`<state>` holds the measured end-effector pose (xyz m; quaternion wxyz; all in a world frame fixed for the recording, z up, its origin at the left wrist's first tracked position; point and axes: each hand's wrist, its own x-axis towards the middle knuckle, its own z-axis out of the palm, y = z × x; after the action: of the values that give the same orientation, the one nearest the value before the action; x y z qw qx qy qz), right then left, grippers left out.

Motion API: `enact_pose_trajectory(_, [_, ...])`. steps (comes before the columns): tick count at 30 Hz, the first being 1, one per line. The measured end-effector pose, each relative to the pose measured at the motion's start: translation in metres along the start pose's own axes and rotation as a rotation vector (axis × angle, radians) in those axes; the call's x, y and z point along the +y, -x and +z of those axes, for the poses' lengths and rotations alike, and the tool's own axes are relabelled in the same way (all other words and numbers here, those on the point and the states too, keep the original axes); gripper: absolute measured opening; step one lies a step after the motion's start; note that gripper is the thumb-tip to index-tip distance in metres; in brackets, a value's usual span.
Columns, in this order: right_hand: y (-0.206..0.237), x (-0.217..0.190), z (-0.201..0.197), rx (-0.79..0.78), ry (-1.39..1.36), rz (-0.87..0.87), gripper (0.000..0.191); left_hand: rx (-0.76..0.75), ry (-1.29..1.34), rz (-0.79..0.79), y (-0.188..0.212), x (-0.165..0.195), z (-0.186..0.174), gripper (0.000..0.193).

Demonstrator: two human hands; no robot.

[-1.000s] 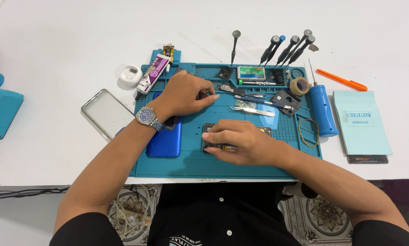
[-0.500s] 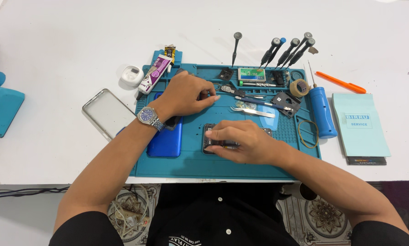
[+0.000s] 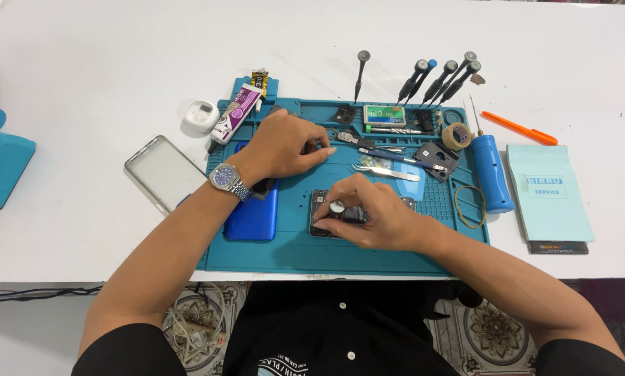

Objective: The person pries open the back cover of a smartphone on a repair mat, lifts the cover off, and works on the exposed internals, unscrewing small screws and manipulating small components with a screwdriver and fingers. They continue handling small parts and fasteners on the opened phone throughout the clip.

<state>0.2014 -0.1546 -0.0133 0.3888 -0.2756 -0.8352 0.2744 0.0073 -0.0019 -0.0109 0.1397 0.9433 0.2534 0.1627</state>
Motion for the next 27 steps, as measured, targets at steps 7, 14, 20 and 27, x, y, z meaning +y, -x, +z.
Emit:
enact_pose_trajectory(7, [-0.002,-0.002,0.002,-0.05,-0.113,0.022,0.036,0.019,0.006,0.024,0.001,0.001,-0.001,0.025])
enact_pose_trajectory(14, [-0.01,-0.004,0.01,-0.262,-0.238,0.147,0.017,0.026,0.02,0.016,0.003,0.003,-0.002,0.023])
enact_pose_trajectory(20, [-0.013,-0.022,0.019,-0.446,0.123,-0.175,0.032,0.031,-0.002,0.012,0.003,0.0,0.0,0.024])
enact_pose_trajectory(27, [-0.018,-0.028,0.016,-0.518,0.176,-0.146,0.031,0.04,0.002,0.033,0.001,-0.002,0.002,0.025])
